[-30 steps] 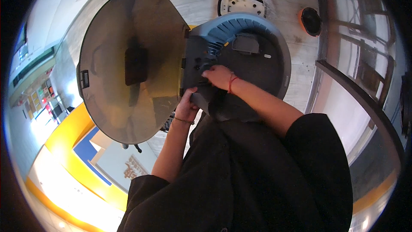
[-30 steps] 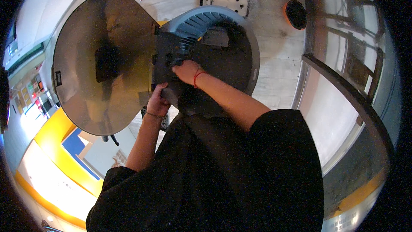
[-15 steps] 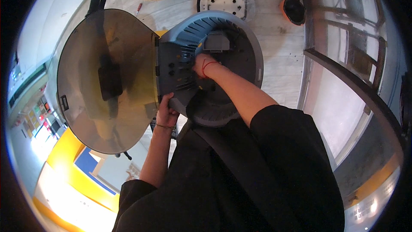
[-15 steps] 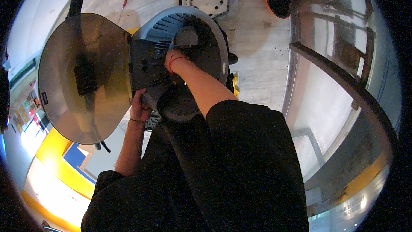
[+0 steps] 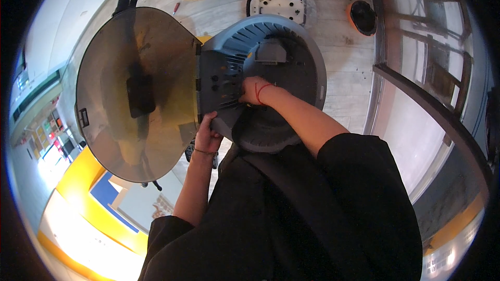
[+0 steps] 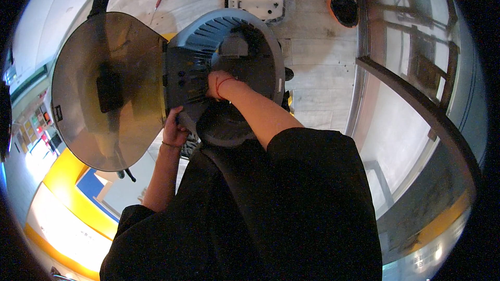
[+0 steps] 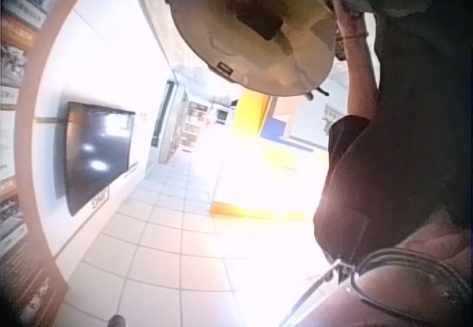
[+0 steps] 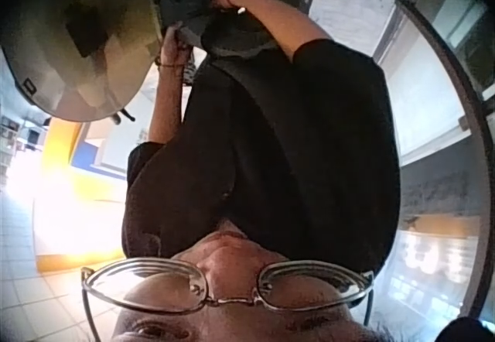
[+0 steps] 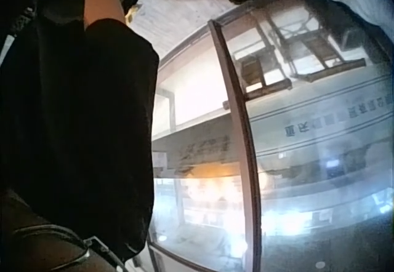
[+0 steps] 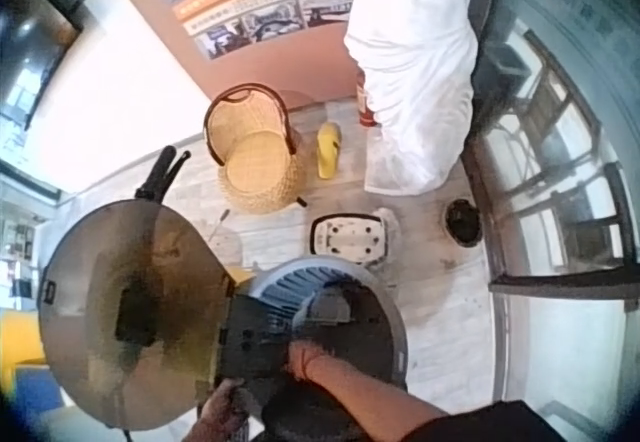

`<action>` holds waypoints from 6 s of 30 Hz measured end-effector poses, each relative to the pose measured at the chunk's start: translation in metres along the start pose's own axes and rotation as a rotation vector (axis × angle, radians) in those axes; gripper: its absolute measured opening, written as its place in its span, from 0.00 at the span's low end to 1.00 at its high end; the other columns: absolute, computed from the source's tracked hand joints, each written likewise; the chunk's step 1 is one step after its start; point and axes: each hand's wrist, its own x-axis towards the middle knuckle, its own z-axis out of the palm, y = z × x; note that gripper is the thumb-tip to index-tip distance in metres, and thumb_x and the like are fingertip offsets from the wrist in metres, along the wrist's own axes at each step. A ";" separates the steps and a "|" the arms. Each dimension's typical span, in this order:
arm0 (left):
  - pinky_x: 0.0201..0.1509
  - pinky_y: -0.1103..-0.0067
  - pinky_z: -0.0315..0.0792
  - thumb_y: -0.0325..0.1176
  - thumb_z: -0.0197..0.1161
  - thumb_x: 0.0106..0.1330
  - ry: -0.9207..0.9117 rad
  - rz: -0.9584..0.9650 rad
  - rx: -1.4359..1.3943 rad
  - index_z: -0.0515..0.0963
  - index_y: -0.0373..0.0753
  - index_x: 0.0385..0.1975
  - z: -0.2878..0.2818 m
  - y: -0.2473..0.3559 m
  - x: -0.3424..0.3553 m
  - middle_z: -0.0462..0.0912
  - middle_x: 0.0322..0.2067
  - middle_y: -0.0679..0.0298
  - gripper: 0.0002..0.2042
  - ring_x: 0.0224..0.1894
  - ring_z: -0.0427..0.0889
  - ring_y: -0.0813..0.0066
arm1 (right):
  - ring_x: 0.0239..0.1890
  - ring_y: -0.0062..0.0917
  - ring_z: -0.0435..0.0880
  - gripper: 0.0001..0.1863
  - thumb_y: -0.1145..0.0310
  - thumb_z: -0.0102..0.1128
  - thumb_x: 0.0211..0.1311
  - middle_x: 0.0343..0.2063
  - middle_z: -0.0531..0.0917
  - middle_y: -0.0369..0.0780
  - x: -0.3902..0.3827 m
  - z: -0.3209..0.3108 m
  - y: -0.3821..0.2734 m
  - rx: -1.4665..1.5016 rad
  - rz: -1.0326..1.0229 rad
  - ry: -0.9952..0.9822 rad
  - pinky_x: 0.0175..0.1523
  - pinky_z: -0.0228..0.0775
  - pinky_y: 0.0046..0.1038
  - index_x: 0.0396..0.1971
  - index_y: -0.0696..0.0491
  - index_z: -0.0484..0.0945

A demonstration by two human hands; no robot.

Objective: Connecting electrical components and wires inside a scooter storage compartment before stowing a helmet.

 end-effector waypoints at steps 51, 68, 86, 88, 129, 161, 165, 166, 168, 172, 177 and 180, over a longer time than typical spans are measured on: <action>0.11 0.88 0.55 0.35 0.56 0.53 -0.011 0.003 -0.056 0.70 0.43 0.23 0.008 -0.004 -0.002 0.69 0.12 0.73 0.05 0.09 0.61 0.85 | 0.31 0.34 0.78 0.09 0.74 0.61 0.40 0.25 0.78 0.45 0.020 0.028 0.001 0.561 0.177 0.825 0.38 0.68 0.28 0.26 0.57 0.75; 0.14 0.90 0.56 0.34 0.56 0.53 -0.131 -0.006 -0.099 0.71 0.42 0.27 -0.009 -0.011 0.005 0.73 0.20 0.72 0.05 0.15 0.67 0.86 | 0.31 0.34 0.78 0.09 0.72 0.61 0.41 0.26 0.78 0.45 0.016 0.037 -0.005 0.560 0.176 0.894 0.38 0.68 0.27 0.26 0.57 0.75; 0.15 0.89 0.56 0.34 0.57 0.52 -0.063 -0.036 -0.080 0.70 0.44 0.27 -0.006 -0.013 0.004 0.73 0.20 0.74 0.05 0.16 0.66 0.86 | 0.35 0.39 0.74 0.08 0.75 0.59 0.41 0.28 0.75 0.46 0.014 0.033 0.000 0.350 0.010 0.922 0.40 0.65 0.33 0.26 0.56 0.73; 0.15 0.89 0.57 0.34 0.57 0.52 -0.047 -0.039 -0.104 0.70 0.44 0.28 -0.008 -0.014 0.006 0.73 0.21 0.73 0.06 0.17 0.68 0.86 | 0.35 0.39 0.74 0.08 0.75 0.59 0.41 0.28 0.75 0.46 0.014 0.033 0.002 0.342 -0.002 0.926 0.40 0.66 0.33 0.26 0.56 0.73; 0.13 0.90 0.58 0.33 0.56 0.53 -0.007 -0.017 -0.075 0.69 0.41 0.37 -0.004 -0.017 0.004 0.75 0.28 0.71 0.12 0.17 0.69 0.84 | 0.35 0.42 0.74 0.08 0.68 0.53 0.49 0.30 0.75 0.47 0.005 0.015 0.001 0.122 -0.054 0.707 0.40 0.68 0.36 0.27 0.55 0.73; 0.12 0.89 0.56 0.34 0.57 0.52 -0.031 -0.033 -0.072 0.69 0.42 0.32 0.005 -0.013 -0.001 0.73 0.21 0.71 0.09 0.13 0.64 0.85 | 0.36 0.45 0.74 0.13 0.62 0.45 0.56 0.31 0.76 0.50 0.007 0.002 0.004 0.045 0.026 0.450 0.41 0.66 0.40 0.31 0.57 0.72; 0.12 0.89 0.56 0.34 0.57 0.52 -0.032 -0.023 -0.071 0.69 0.42 0.32 0.005 -0.012 -0.001 0.73 0.20 0.72 0.09 0.12 0.63 0.86 | 0.36 0.45 0.74 0.12 0.63 0.48 0.54 0.30 0.76 0.50 0.008 0.002 0.007 0.026 -0.020 0.477 0.41 0.66 0.39 0.30 0.57 0.72; 0.12 0.89 0.56 0.34 0.57 0.52 -0.031 -0.022 -0.073 0.69 0.42 0.32 0.004 -0.012 0.000 0.73 0.20 0.72 0.09 0.12 0.63 0.86 | 0.36 0.45 0.74 0.12 0.63 0.48 0.54 0.30 0.76 0.50 0.008 0.003 0.007 0.025 -0.020 0.476 0.41 0.66 0.39 0.30 0.57 0.72; 0.13 0.89 0.56 0.34 0.57 0.52 -0.042 -0.017 -0.067 0.69 0.42 0.32 0.001 -0.013 0.001 0.73 0.20 0.72 0.09 0.12 0.64 0.86 | 0.36 0.45 0.75 0.11 0.65 0.49 0.53 0.30 0.76 0.50 0.008 0.004 0.007 0.019 -0.020 0.470 0.41 0.66 0.38 0.29 0.58 0.72; 0.15 0.90 0.56 0.37 0.56 0.53 -0.070 0.004 -0.002 0.71 0.43 0.31 -0.002 -0.014 0.000 0.73 0.22 0.74 0.08 0.18 0.68 0.87 | 0.35 0.44 0.75 0.11 0.66 0.50 0.53 0.30 0.76 0.50 0.004 0.000 0.005 0.016 -0.016 0.464 0.41 0.67 0.38 0.29 0.58 0.72; 0.16 0.90 0.55 0.37 0.57 0.53 -0.034 -0.022 -0.008 0.71 0.43 0.32 0.000 -0.015 0.000 0.73 0.24 0.74 0.09 0.20 0.69 0.88 | 0.34 0.44 0.75 0.11 0.65 0.52 0.51 0.28 0.77 0.50 0.003 -0.002 0.004 0.205 0.013 0.482 0.40 0.67 0.37 0.27 0.58 0.75; 0.16 0.90 0.55 0.37 0.57 0.52 -0.055 -0.033 -0.001 0.70 0.43 0.33 0.000 -0.014 0.000 0.73 0.25 0.73 0.10 0.20 0.69 0.87 | 0.33 0.43 0.76 0.09 0.66 0.54 0.49 0.27 0.77 0.49 0.007 0.004 0.011 0.302 -0.014 0.550 0.40 0.67 0.37 0.27 0.57 0.75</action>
